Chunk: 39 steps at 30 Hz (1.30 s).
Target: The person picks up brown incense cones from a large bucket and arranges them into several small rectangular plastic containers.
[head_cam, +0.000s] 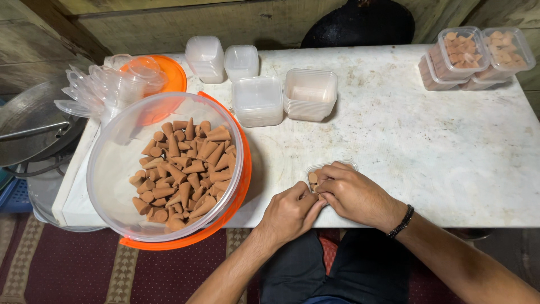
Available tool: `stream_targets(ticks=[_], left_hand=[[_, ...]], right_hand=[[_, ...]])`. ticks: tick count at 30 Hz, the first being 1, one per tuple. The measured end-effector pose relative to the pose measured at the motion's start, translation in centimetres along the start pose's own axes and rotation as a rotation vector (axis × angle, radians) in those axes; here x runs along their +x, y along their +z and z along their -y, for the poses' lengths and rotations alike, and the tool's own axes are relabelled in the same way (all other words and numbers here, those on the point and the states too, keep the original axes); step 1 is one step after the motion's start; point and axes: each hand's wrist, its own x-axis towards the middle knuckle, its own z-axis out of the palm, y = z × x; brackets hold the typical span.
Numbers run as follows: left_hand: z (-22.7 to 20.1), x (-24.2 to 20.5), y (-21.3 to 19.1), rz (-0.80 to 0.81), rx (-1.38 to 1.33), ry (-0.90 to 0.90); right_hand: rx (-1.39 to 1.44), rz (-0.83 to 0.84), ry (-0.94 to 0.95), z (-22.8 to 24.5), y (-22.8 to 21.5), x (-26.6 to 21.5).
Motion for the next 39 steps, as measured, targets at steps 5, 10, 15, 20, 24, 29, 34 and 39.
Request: stream_targets(ticks=[5,10,15,20,24,29,34,39], left_hand=[[0.0,0.0,-0.1,-0.065,-0.1,-0.099],[-0.5,0.5,-1.1,-0.066,-0.324,-0.343],[0.4,0.4,-0.5,0.01,-0.412,-0.341],[1.0,0.3,-0.4,0.024,-0.418,-0.337],[1.1,0.8,-0.7,0.052,-0.427,-0.347],[0.4,1.5,-0.9,0.032,-0.435,-0.416],[0.9,2.0,0.4,-0.008,-0.389,-0.508],[0.9,2.5,0.6,0.022,-0.346,-0.534]], right_hand=[[-0.009,-0.022,-0.016,-0.4,0.3,-0.3],[-0.013,-0.051,-0.008,-0.8,0.5,-0.8],[-0.045,-0.064,-0.047,-0.6,0.5,-1.1],[-0.033,-0.088,-0.03,0.0,-0.5,-1.1],[0.005,-0.085,0.076,-0.1,-1.2,-1.4],[0.001,-0.162,0.088,-2.2,-1.1,-2.2],[-0.016,-0.203,0.051,-2.6,-0.2,-2.7],[-0.024,-0.207,0.056,-2.3,-0.1,-2.9]])
